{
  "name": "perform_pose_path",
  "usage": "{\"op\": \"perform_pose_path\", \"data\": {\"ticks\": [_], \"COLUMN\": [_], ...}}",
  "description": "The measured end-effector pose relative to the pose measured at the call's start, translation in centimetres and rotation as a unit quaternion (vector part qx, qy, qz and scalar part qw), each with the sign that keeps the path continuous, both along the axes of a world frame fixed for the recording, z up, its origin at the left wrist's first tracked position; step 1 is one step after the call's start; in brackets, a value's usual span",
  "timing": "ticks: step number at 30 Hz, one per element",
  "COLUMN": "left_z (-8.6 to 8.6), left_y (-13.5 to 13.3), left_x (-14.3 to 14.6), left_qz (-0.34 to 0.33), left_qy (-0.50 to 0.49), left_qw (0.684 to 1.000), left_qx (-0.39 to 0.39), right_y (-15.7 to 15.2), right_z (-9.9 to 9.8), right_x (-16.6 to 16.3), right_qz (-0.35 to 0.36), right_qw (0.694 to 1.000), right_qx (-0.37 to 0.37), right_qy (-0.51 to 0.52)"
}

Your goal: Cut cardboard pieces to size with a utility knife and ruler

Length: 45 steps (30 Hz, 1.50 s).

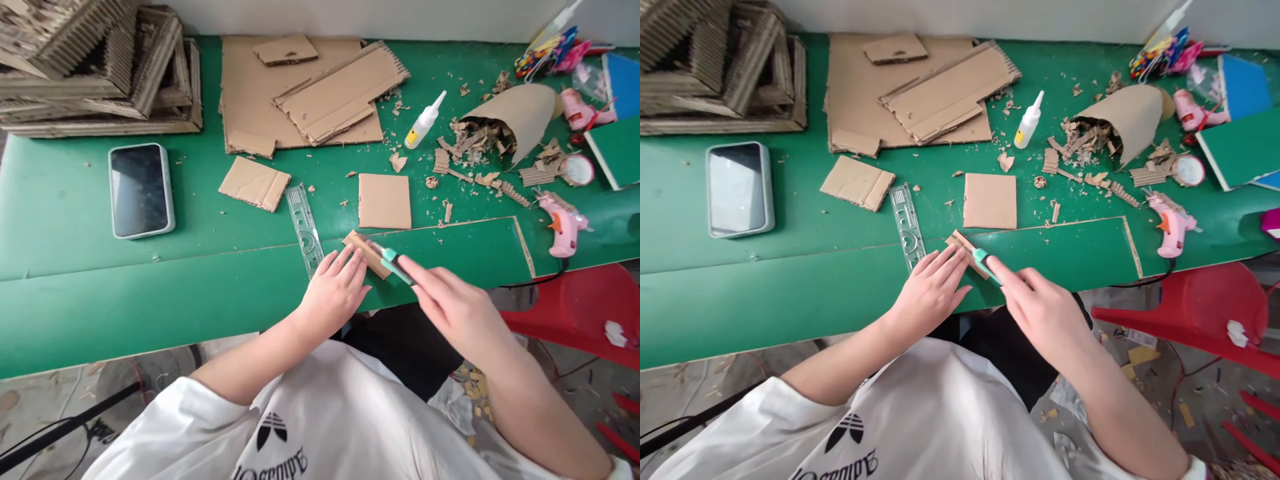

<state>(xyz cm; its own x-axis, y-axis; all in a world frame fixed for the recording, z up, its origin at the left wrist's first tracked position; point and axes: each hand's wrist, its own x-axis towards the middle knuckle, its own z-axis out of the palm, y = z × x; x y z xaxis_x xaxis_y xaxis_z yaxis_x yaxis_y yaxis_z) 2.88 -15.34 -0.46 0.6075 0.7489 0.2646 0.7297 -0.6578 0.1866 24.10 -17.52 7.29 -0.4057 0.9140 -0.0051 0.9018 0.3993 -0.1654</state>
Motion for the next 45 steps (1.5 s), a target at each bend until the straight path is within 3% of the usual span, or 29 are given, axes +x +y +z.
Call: {"op": "perform_pose_path", "data": {"ticks": [4,7,12,22,32,45], "left_z": [-0.1,-0.4,-0.6,0.0,-0.8,-0.6], "left_y": [0.0,-0.1,-0.1,0.4,0.7,0.7], "left_x": [-0.1,-0.1,-0.1,-0.4,-0.3,-0.5], "left_qz": [-0.002,-0.002,-0.003,0.009,0.000,-0.005], "left_qy": [-0.001,-0.005,-0.011,-0.023,-0.008,-0.015], "left_qw": [1.000,1.000,1.000,0.999,0.999,0.998], "left_qx": [0.021,0.029,0.029,-0.041,-0.035,-0.060], "right_y": [-0.1,0.3,0.5,0.3,0.3,-0.7], "right_z": [-1.3,-1.9,-1.9,-1.7,-1.4,-0.6], "right_x": [-1.7,-2.0,-2.4,-3.4,-3.3,-3.1], "right_qz": [0.030,0.031,0.041,0.058,0.065,0.056], "right_qw": [0.988,0.980,0.978,0.971,0.970,0.966], "right_qx": [0.047,0.068,0.084,0.095,0.074,0.065], "right_qy": [-0.146,-0.182,-0.188,-0.212,-0.224,-0.244]}}
